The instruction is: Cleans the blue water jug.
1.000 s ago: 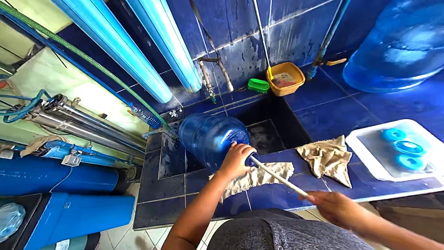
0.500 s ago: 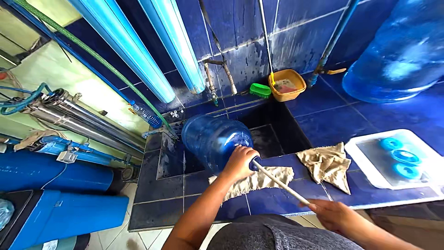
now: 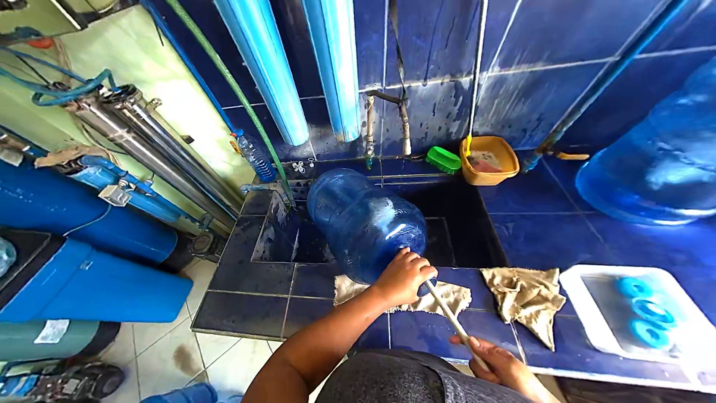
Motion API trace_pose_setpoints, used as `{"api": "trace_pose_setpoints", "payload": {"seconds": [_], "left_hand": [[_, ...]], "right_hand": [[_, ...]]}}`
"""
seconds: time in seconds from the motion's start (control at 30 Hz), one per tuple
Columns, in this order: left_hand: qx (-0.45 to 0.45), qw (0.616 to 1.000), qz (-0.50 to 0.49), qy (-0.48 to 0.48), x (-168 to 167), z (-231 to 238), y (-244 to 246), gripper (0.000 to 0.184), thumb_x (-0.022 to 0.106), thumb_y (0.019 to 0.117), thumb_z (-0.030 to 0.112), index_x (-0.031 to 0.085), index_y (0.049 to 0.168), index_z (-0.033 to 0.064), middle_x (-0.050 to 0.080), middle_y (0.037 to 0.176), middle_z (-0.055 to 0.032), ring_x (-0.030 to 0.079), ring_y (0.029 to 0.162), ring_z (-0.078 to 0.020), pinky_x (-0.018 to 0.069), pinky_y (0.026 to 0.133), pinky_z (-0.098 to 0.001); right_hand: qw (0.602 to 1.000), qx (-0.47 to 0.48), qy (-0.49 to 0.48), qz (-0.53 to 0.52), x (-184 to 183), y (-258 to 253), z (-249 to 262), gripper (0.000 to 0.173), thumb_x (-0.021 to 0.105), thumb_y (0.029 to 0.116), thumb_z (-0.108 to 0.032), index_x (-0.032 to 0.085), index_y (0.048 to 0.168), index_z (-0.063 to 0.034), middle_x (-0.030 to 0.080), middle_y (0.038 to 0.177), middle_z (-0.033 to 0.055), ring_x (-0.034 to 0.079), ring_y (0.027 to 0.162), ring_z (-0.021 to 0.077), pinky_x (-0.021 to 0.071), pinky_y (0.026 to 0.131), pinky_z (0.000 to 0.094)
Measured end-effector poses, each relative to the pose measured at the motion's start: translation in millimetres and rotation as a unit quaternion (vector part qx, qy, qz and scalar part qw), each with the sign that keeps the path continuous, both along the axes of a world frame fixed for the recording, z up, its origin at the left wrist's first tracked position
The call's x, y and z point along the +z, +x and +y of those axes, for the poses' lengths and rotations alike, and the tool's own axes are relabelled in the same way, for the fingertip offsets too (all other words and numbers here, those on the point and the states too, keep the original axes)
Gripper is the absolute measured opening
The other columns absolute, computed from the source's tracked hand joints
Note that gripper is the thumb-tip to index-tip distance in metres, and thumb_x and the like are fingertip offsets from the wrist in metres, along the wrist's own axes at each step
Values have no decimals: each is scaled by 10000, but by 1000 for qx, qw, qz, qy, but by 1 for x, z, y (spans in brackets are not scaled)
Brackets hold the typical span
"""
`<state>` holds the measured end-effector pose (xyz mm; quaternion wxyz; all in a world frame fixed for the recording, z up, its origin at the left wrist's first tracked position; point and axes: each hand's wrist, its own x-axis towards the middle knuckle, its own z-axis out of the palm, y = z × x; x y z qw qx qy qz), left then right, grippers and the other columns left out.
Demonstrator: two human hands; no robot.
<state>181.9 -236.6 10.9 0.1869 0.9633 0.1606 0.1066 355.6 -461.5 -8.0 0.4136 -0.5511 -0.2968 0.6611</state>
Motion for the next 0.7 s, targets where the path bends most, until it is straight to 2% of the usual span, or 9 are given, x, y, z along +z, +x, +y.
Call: {"api": "trace_pose_setpoints", "payload": {"seconds": [0.07, 0.17, 0.2, 0.33, 0.4, 0.47, 0.6, 0.63, 0.7], "left_hand": [[-9, 1000, -6, -1, 1, 0, -2, 453, 811, 738, 64, 710, 1179, 68, 696, 1186, -143, 607, 1218, -358, 309, 1179, -575], [-13, 1000, 8, 0, 1, 1, -3, 457, 807, 754, 69, 699, 1198, 67, 685, 1206, -152, 596, 1228, -361, 290, 1188, -576], [-9, 1000, 7, -1, 0, -1, -3, 459, 809, 752, 68, 698, 1198, 66, 684, 1206, -153, 595, 1227, -362, 287, 1189, -577], [26, 999, -28, -17, -2, -5, -7, 459, 795, 747, 29, 704, 1196, 65, 682, 1211, -150, 581, 1258, -356, 274, 1203, -568], [32, 998, -53, -17, -5, -5, -8, 466, 800, 729, 21, 709, 1185, 63, 688, 1200, -150, 590, 1250, -353, 281, 1202, -559], [-7, 1000, -18, -7, 1, 2, -5, 463, 807, 737, 41, 699, 1187, 52, 692, 1171, -163, 610, 1206, -365, 292, 1195, -565], [-127, 942, 310, 1, 53, 19, 24, 466, 782, 792, 49, 675, 1240, 121, 698, 1158, -141, 632, 1145, -349, 403, 1062, -607], [-134, 925, 354, -1, 59, 20, 29, 456, 771, 811, 58, 681, 1250, 144, 703, 1164, -126, 639, 1132, -336, 441, 1016, -586], [-111, 952, 284, -24, 48, 23, 26, 481, 811, 758, 44, 685, 1218, 111, 691, 1180, -153, 622, 1148, -361, 427, 1026, -589]], "right_hand": [[976, 27, 56, -209, 1, 8, 3, 339, 401, 1072, -170, 681, 1229, -62, 482, 565, -67, 414, 444, 26, 380, 439, 210], [818, 122, 142, -544, 18, 32, 12, 389, 554, 1047, -320, 704, 1301, -66, 737, 821, 231, 717, 711, 433, 544, 659, 661], [817, 128, 137, -546, 21, 31, 14, 389, 553, 1051, -321, 702, 1306, -67, 741, 842, 238, 721, 733, 445, 543, 677, 673], [993, 28, 19, -117, 9, 5, 2, 395, 307, 1085, -170, 648, 1234, -39, 492, 556, -111, 415, 439, -17, 383, 440, 173], [1000, 4, -10, -18, 7, 2, -1, 432, 260, 1090, -196, 634, 1237, -39, 481, 533, -138, 399, 420, -42, 361, 425, 150], [987, 24, 34, -158, 7, 11, 3, 352, 363, 1080, -143, 661, 1230, -30, 484, 565, -105, 407, 444, -14, 377, 441, 180], [851, 135, 108, -497, 22, 31, 17, 398, 544, 1052, -302, 681, 1326, -48, 734, 866, 227, 708, 741, 398, 536, 708, 647], [856, 135, 107, -488, 23, 29, 17, 380, 540, 1054, -290, 690, 1311, -53, 730, 842, 200, 698, 714, 359, 544, 686, 602], [938, 90, 75, -327, 18, 19, 11, 319, 455, 1067, -175, 692, 1238, -46, 564, 642, -22, 488, 513, 69, 443, 507, 271]]}}
